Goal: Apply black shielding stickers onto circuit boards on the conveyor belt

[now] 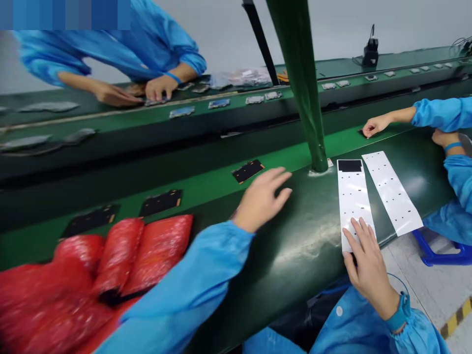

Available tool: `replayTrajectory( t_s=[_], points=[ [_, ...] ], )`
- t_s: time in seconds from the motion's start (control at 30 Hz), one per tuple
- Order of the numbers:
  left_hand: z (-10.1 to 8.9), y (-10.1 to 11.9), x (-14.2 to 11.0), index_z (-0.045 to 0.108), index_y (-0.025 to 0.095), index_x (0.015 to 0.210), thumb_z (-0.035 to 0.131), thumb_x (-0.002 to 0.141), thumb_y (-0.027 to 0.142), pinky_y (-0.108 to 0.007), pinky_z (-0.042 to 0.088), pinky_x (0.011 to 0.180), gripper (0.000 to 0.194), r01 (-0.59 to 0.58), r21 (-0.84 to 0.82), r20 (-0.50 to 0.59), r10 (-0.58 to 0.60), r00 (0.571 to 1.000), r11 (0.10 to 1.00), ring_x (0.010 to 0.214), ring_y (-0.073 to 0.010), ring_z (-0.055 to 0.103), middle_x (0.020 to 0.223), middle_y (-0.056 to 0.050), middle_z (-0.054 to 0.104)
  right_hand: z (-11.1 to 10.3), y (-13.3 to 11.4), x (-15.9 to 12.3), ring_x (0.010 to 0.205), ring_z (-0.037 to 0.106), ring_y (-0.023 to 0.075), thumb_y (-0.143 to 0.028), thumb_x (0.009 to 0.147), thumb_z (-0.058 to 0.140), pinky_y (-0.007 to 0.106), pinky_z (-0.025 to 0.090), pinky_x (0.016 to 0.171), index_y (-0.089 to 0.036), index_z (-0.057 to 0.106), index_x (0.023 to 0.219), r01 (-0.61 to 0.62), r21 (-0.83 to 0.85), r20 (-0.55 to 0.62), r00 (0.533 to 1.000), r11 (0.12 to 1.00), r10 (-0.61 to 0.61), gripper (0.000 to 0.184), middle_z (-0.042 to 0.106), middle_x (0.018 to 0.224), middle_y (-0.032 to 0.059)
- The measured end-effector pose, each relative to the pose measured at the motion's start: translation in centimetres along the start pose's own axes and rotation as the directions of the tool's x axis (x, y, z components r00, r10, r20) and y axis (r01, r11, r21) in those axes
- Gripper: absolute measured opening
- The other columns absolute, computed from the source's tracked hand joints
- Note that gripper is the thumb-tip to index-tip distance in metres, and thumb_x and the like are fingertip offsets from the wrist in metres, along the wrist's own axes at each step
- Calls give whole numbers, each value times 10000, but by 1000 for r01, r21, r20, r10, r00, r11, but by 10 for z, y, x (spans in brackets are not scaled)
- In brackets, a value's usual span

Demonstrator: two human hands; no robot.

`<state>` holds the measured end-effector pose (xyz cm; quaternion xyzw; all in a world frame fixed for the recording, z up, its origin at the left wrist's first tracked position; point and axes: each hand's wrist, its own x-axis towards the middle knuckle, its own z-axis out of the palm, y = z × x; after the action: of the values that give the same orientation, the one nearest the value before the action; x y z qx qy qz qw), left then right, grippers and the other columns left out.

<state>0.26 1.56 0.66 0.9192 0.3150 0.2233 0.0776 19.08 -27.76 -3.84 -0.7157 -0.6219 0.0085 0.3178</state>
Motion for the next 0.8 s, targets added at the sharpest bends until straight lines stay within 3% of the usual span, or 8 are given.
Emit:
replayTrajectory(
  t_s=[0.07, 0.13, 0.23, 0.3, 0.4, 0.53, 0.63, 0.8],
  points=[
    [37, 43, 23, 669, 159, 1401, 559, 1034, 266, -536, 413, 1264, 398, -121, -104, 138, 135, 981, 987, 1490, -321, 507, 1573, -138, 580, -3, 12, 8, 1570, 413, 329, -214, 1044, 512, 623, 418, 1245, -290, 527, 1558, -40, 15, -53, 998, 999, 41, 520, 520, 1636, 92],
    [69, 83, 43, 623, 151, 1469, 602, 1020, 252, -506, 366, 1301, 461, -175, -183, 238, 216, 947, 967, 1581, -327, 386, 1663, -139, 474, -8, 26, 21, 1508, 504, 313, -242, 1043, 516, 577, 469, 1215, -269, 607, 1478, -101, 45, -94, 990, 994, 105, 445, 599, 1560, 102],
    [94, 120, 58, 555, 150, 1537, 699, 975, 265, -501, 338, 1317, 591, -178, -223, 300, 241, 923, 959, 1588, -334, 374, 1656, -132, 481, -14, 49, 45, 1369, 634, 296, -286, 1032, 510, 523, 536, 1146, -235, 681, 1376, -207, 108, -129, 967, 972, 220, 387, 671, 1461, 125],
    [96, 130, 46, 603, 166, 1492, 729, 960, 277, -515, 384, 1290, 558, -175, -222, 300, 238, 924, 959, 1534, -333, 469, 1587, -132, 568, -16, 63, 62, 1249, 702, 280, -303, 1013, 497, 484, 587, 1062, -207, 695, 1341, -294, 178, -127, 940, 939, 318, 394, 705, 1396, 142],
    [92, 136, 1, 653, 209, 1438, 708, 977, 257, -525, 458, 1236, 467, -161, -208, 253, 212, 944, 965, 1458, -322, 565, 1490, -115, 662, -11, 74, 82, 1014, 765, 254, -342, 966, 530, 432, 632, 897, -168, 672, 1361, -418, 260, -70, 891, 871, 448, 455, 761, 1246, 152],
    [88, 140, -59, 654, 247, 1432, 672, 1007, 243, -484, 535, 1168, 426, -161, -199, 113, 186, 976, 967, 1354, -291, 662, 1379, -60, 742, 9, 65, 98, 811, 741, 223, -389, 921, 634, 429, 610, 850, -171, 565, 1485, -471, 247, 27, 877, 847, 480, 608, 784, 1052, 82],
    [85, 141, -74, 660, 246, 1423, 748, 965, 313, -491, 563, 1134, 471, -160, -208, 103, 184, 978, 965, 1350, -319, 663, 1391, -59, 732, 20, 52, 101, 827, 726, 216, -279, 900, 641, 411, 593, 868, -204, 523, 1516, -443, 199, 74, 896, 874, 438, 632, 759, 980, 34],
    [82, 143, -72, 695, 238, 1355, 738, 971, 263, -479, 583, 1106, 388, -157, -207, 90, 178, 980, 966, 1256, -305, 725, 1298, -59, 780, 15, 41, 87, 1043, 695, 327, -326, 916, 646, 488, 579, 907, -165, 553, 1502, -360, -83, -24, 933, 929, 359, 615, 689, 1144, 144]
  ],
)
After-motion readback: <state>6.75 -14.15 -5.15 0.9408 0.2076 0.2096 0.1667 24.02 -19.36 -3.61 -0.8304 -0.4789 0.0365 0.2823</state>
